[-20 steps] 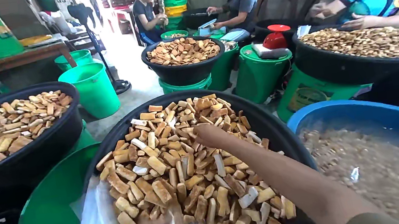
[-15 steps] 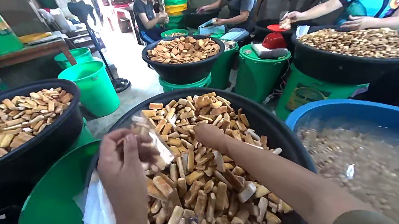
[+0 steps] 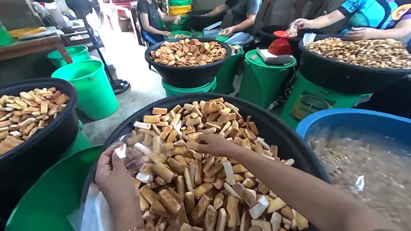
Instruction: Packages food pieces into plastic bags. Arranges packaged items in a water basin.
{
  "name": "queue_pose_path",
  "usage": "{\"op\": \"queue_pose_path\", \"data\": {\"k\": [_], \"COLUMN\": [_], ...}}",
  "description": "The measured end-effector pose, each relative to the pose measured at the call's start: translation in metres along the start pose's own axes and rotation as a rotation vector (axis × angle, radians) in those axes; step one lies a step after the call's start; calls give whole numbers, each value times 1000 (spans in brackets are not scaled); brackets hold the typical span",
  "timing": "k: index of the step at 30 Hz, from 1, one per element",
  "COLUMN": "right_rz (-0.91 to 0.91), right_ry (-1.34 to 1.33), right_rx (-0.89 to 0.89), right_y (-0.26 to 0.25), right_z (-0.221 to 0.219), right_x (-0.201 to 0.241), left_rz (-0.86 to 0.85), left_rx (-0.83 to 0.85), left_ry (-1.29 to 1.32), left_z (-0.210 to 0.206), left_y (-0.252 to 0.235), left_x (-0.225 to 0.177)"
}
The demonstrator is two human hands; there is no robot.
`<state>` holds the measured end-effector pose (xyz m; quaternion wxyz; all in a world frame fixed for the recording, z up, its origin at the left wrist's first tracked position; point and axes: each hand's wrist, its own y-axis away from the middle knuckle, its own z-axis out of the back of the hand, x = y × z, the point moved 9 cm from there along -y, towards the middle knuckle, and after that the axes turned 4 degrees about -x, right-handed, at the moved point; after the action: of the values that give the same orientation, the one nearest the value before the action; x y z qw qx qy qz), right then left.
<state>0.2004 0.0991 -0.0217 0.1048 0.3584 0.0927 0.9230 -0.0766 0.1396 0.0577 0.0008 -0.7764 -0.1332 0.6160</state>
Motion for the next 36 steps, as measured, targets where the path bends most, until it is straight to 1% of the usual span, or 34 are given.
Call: {"op": "queue_pose_path", "data": {"k": [4,7,9,11,12,14,15,16,17,18,19,21,22,24,26,28,31,33,36], "right_rz": [-17,0,18,78,140,303,376,404,381,322,254,153,123,109,72,11,-39,-12,28], "right_ry": [1,22,-6,4,84,346,478,575,628,643,606,416,315,124,-60,-196,-251,-243,-170], "right_rx": [44,91,39,-67,-135,-282,-348,-370,-320,-226,-120,-11,3,-25,-65,-69,-79,-69,8], "right_y": [-6,-6,-3,8,21,55,69,79,84,85,86,94,97,100,94,85,82,83,88], "right_z": [-14,-29,-26,-15,-3,17,22,23,20,15,9,2,4,11,15,15,16,12,8], "right_x": [2,8,6,9,19,39,42,37,25,9,-7,-30,-35,-41,-54,-66,-65,-60,-50], "left_rz": [17,-22,-76,-114,-134,-171,-194,-218,-253,-293,-335,-424,-464,-541,-609,-670,-743,-785,-842], "left_rx": [-8,-2,48,88,88,76,68,71,75,97,127,173,187,219,264,293,327,340,337], "left_ry": [-21,-79,-95,-104,-115,-167,-207,-248,-301,-349,-400,-486,-511,-542,-564,-583,-607,-620,-620], "left_z": [0,0,-7,-11,-11,-10,-11,-13,-16,-20,-25,-33,-37,-47,-57,-65,-74,-77,-80], "left_y": [-2,-1,1,4,5,7,9,12,15,18,23,37,43,54,64,71,79,84,90], "left_x": [4,5,4,4,3,0,-3,-6,-9,-12,-17,-24,-27,-33,-33,-33,-36,-41,-46]}}
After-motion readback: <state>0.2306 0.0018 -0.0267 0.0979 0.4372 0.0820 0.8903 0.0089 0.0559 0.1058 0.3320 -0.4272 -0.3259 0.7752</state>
